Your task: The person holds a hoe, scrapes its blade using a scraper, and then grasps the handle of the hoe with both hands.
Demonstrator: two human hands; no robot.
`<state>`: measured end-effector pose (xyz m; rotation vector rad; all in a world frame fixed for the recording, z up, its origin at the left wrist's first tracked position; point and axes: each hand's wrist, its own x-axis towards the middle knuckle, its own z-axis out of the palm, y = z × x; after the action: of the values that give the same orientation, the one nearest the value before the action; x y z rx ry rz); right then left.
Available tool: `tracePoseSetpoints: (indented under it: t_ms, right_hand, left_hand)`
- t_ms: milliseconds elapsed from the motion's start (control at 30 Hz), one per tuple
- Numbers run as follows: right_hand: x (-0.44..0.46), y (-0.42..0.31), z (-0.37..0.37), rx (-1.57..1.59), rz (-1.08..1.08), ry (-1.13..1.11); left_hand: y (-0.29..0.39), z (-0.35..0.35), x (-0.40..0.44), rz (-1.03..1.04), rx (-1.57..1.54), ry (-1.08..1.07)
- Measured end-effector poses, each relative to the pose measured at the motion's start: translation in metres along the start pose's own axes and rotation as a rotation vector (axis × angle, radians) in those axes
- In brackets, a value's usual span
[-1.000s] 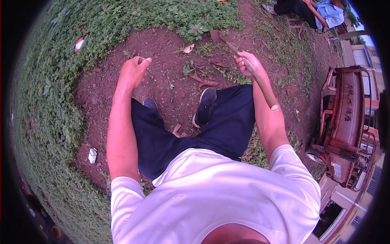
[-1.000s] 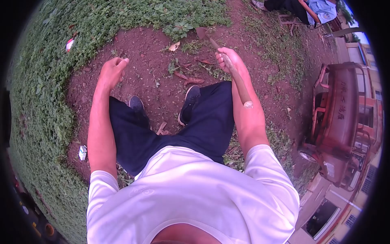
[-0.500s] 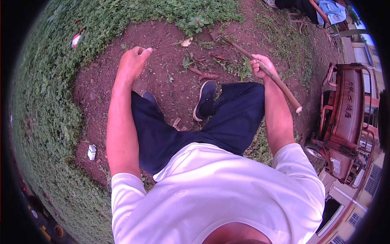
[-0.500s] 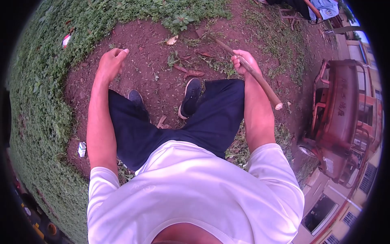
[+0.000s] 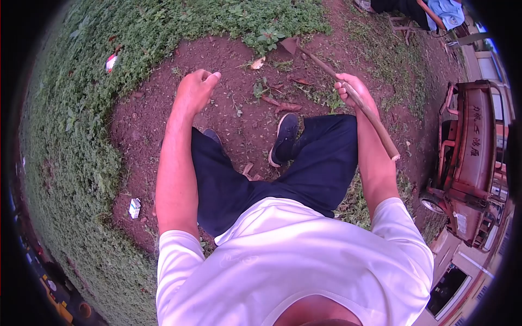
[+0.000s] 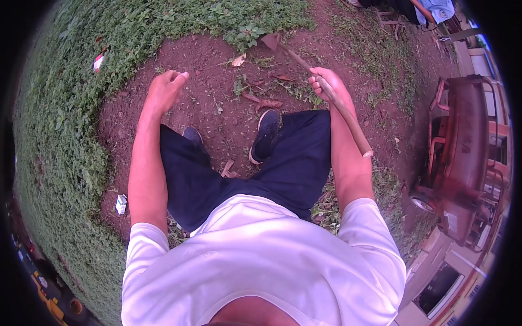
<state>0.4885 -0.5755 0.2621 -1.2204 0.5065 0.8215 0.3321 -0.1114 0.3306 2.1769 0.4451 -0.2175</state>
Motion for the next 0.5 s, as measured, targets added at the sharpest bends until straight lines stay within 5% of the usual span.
tracePoseSetpoints:
  t_ms: [167, 267, 333, 500]
  right_hand:
    - [0.035, -0.004, 0.058, -0.195, 0.065, 0.044]
    - [0.050, 0.003, 0.090, -0.287, -0.208, 0.100]
    - [0.074, 0.007, 0.117, 0.110, -0.215, 0.196]
    - [0.057, 0.002, 0.168, 0.156, -0.269, 0.251]
  left_hand:
    - [-0.006, -0.013, -0.013, -0.084, -0.067, 0.043]
    - [-0.013, -0.010, -0.016, -0.099, -0.130, 0.058]
    - [-0.014, -0.007, -0.021, -0.105, -0.100, 0.050]
    - [-0.033, -0.003, -0.021, -0.110, -0.045, -0.002]
